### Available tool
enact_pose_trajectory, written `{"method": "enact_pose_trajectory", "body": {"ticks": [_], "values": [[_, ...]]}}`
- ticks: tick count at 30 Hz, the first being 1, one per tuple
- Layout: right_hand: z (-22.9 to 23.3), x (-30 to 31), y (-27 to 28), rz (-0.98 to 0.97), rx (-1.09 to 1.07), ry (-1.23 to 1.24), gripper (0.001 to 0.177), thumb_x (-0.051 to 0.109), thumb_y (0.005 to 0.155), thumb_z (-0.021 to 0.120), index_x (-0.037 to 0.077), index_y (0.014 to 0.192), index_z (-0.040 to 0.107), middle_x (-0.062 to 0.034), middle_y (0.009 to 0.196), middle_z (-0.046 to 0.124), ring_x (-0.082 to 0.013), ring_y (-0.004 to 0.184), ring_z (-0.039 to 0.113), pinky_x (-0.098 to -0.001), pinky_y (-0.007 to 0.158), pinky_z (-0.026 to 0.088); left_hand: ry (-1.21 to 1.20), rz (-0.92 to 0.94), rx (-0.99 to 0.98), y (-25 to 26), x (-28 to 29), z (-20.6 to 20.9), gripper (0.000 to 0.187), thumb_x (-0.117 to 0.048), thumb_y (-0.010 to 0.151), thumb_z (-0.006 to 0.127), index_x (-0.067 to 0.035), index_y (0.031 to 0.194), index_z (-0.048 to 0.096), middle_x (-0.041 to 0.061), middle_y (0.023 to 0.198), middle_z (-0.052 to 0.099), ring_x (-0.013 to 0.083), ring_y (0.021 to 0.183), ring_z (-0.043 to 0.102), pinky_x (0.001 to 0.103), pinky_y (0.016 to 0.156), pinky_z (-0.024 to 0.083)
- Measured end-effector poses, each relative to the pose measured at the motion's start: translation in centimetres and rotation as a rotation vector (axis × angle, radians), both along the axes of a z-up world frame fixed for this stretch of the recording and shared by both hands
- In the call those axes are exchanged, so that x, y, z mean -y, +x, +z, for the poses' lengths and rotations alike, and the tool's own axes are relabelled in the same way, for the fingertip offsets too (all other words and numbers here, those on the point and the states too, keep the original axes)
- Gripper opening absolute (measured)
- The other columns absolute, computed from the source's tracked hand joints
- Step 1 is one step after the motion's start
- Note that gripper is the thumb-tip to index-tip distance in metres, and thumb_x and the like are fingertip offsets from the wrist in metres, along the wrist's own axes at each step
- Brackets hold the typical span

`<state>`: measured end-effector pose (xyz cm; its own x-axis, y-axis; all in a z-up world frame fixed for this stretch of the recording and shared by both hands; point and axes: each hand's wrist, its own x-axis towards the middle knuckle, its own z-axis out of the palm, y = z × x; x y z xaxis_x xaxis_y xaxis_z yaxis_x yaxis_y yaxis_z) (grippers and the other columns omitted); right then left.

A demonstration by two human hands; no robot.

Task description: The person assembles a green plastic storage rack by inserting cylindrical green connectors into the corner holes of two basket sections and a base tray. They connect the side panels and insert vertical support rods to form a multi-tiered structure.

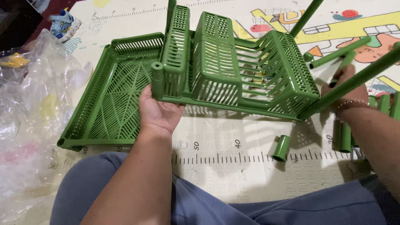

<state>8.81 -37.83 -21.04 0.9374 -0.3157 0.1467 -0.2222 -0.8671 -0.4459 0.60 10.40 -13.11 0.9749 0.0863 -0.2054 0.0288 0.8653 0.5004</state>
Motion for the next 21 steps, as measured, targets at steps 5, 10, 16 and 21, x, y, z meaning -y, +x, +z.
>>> {"method": "enact_pose_trajectory", "body": {"ticks": [5, 10, 16, 21], "values": [[-1.9, 2.9, 0.3, -0.129, 0.298, 0.160, 0.042, 0.016, 0.101, 0.074, 0.003, 0.128, 0.045, -0.0221, 0.105, 0.068, -0.0313, 0.089, 0.070, -0.0430, 0.073, 0.058, 0.030, -0.209, 0.063, -0.8, 0.2, 1.2, 0.036, -0.027, 0.101, 0.043, -0.004, 0.115, 0.067, 0.016, 0.119, 0.069, 0.0309, 0.113, 0.065, 0.054, 0.106, 0.050], [-1.7, 4.9, 1.7, -0.226, 0.609, 0.511, 0.032, 0.021, 0.106, 0.077, 0.011, 0.120, 0.050, -0.0108, 0.111, 0.072, -0.0189, 0.095, 0.074, -0.0331, 0.072, 0.062, 0.105, -0.068, -0.456, -1.7, 0.5, 2.1, 0.041, -0.040, 0.103, 0.038, -0.007, 0.114, 0.060, 0.019, 0.118, 0.067, 0.0369, 0.115, 0.064, 0.063, 0.102, 0.044], [1.5, 4.3, -0.3, -0.330, 0.668, 0.611, 0.022, 0.024, 0.112, 0.061, 0.008, 0.118, 0.049, -0.0068, 0.100, 0.070, -0.0143, 0.086, 0.074, -0.0304, 0.068, 0.060, 0.099, -0.250, -0.178, 0.0, 0.4, -0.3, 0.071, -0.070, 0.096, 0.036, -0.010, 0.116, 0.069, 0.011, 0.119, 0.072, 0.0302, 0.115, 0.065, 0.053, 0.106, 0.050], [0.7, 5.2, -0.8, -0.233, 1.015, 0.244, 0.027, 0.026, 0.120, 0.057, 0.001, 0.125, 0.049, -0.0143, 0.108, 0.072, -0.0226, 0.090, 0.069, -0.0399, 0.080, 0.056, 0.014, -0.115, -0.056, 0.4, -1.1, -0.9, 0.054, -0.058, 0.102, 0.042, -0.013, 0.116, 0.069, 0.009, 0.119, 0.072, 0.0290, 0.116, 0.066, 0.054, 0.108, 0.050]]}}
